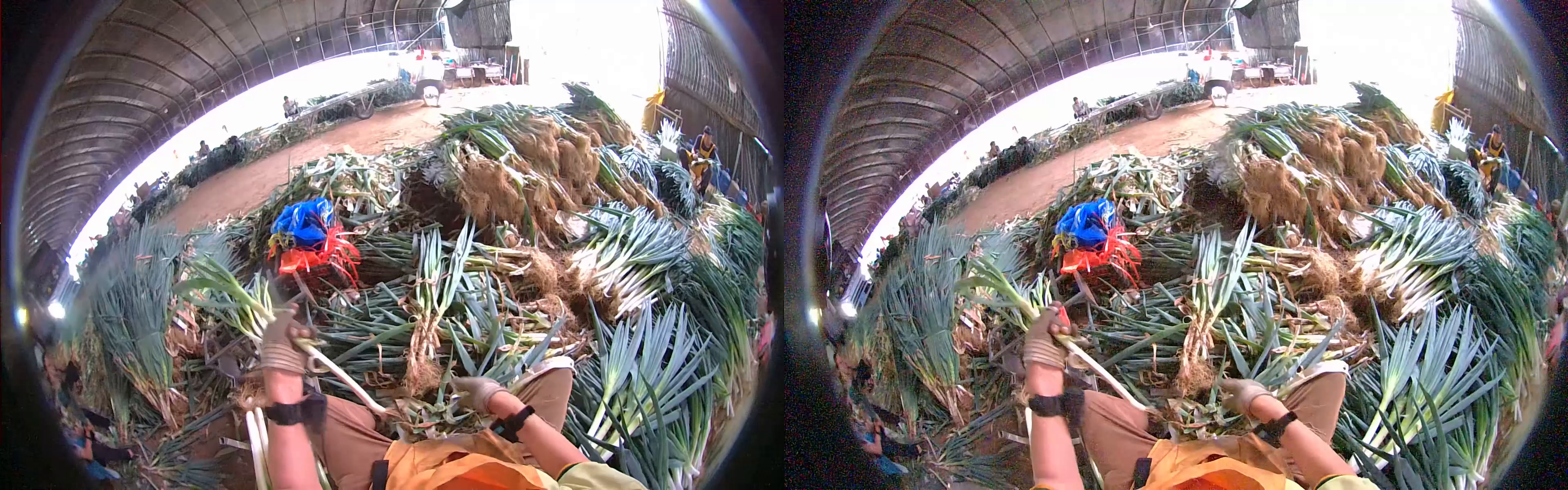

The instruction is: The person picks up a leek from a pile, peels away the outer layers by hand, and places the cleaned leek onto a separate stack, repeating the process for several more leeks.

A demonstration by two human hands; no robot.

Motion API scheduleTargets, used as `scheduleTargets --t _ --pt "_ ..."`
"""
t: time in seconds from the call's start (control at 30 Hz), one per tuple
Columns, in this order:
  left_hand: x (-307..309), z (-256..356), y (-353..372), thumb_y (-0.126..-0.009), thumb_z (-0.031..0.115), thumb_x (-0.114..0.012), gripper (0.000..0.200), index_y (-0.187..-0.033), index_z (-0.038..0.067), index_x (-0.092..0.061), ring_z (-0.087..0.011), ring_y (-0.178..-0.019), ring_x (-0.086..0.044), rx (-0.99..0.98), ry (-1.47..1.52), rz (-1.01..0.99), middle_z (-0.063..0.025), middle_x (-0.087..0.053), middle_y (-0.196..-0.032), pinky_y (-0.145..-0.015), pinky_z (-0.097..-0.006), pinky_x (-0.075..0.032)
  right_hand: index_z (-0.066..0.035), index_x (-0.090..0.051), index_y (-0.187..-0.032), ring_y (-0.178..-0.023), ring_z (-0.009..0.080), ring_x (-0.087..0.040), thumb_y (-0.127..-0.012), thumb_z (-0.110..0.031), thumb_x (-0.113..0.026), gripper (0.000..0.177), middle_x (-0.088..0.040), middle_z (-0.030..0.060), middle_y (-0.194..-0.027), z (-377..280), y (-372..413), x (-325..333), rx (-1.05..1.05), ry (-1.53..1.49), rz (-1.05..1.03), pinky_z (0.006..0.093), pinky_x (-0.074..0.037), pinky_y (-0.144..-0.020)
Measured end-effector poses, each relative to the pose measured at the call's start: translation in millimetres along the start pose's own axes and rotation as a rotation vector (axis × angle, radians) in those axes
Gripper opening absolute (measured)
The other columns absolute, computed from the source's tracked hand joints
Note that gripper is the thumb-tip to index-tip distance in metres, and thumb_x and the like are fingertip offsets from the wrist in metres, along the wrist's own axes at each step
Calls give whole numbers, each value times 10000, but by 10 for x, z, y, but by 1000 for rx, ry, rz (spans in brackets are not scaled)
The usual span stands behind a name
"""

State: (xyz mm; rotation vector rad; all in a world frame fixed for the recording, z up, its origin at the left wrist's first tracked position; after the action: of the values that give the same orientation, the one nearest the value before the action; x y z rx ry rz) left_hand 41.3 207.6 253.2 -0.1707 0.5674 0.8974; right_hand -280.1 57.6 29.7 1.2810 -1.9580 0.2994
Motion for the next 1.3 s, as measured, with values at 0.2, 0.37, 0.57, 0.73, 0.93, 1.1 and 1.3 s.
scheduleTargets --t 0.2,0.37,0.57,0.73,0.93,1.1,1.3 --pt "-172 -739 101 -804 101 -516 87 -864 39 -515 -157 -436 -454 73 200 76 7 -409 -480 -493 -355 -450 -26 -398 -1234 -929 77 -476 -773 -220 -644 557 -546 67 -1054 -1098 78 -3 326 -650 33 241 -404 -809" --pt "-384 -983 272 -837 193 -543 165 -901 43 -520 -165 -486 -524 -23 -36 -95 -28 -478 -546 -476 -286 -469 -14 -536 -1079 -765 70 -502 -839 -166 -559 285 -593 10 -880 -1110 126 -290 88 -870 24 209 -430 -683" --pt "-498 -1087 386 -872 234 -488 231 -968 25 -495 -146 -574 -554 -134 -311 -470 -62 -554 -651 -544 -258 -467 -29 -581 -1028 -668 47 -489 -823 -181 -585 255 -573 -40 -794 -1022 212 -103 53 -1220 -85 205 -420 -586" --pt "-344 -1284 279 -884 250 -466 288 -1027 1 -487 -118 -604 -540 -338 -872 -554 -74 -567 -696 -568 -232 -441 -16 -572 -1033 -688 49 -496 -824 -173 -582 261 -578 -29 -810 -877 209 -186 -14 -1274 -131 209 -424 -590" --pt "-593 -1176 528 -862 249 -515 273 -960 -3 -557 -90 -637 -534 -79 -526 -593 -55 -580 -742 -592 -217 -433 -25 -561 -1063 -692 64 -519 -817 -186 -587 295 -583 -14 -801 -731 173 -312 40 -1355 -175 213 -438 -592" --pt "-608 -1302 566 -838 71 -479 126 -886 -3 -569 -174 -605 -540 -370 -890 -531 -99 -580 -699 -590 -277 -441 -25 -538 -1043 -653 75 -511 -822 -207 -579 289 -553 -11 -758 -805 249 -202 28 -1392 -265 222 -428 -555" --pt "-704 -1410 764 -816 95 -503 102 -824 24 -575 -313 -600 -548 -627 -1107 -464 -169 -560 -684 -538 -342 -430 -22 -529 -1025 -637 89 -517 -835 -210 -558 270 -555 8 -773 -726 221 -227 80 -1730 -317 210 -431 -540"
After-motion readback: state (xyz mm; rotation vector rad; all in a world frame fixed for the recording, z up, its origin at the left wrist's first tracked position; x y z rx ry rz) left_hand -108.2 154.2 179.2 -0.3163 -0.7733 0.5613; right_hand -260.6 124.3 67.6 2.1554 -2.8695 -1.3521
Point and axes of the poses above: each hand's wrist, its own y-axis away from the middle knuckle, its own x-axis out of the back of the hand, z = x × y, the point moved 1 cm from there along -y, towards the middle knuckle
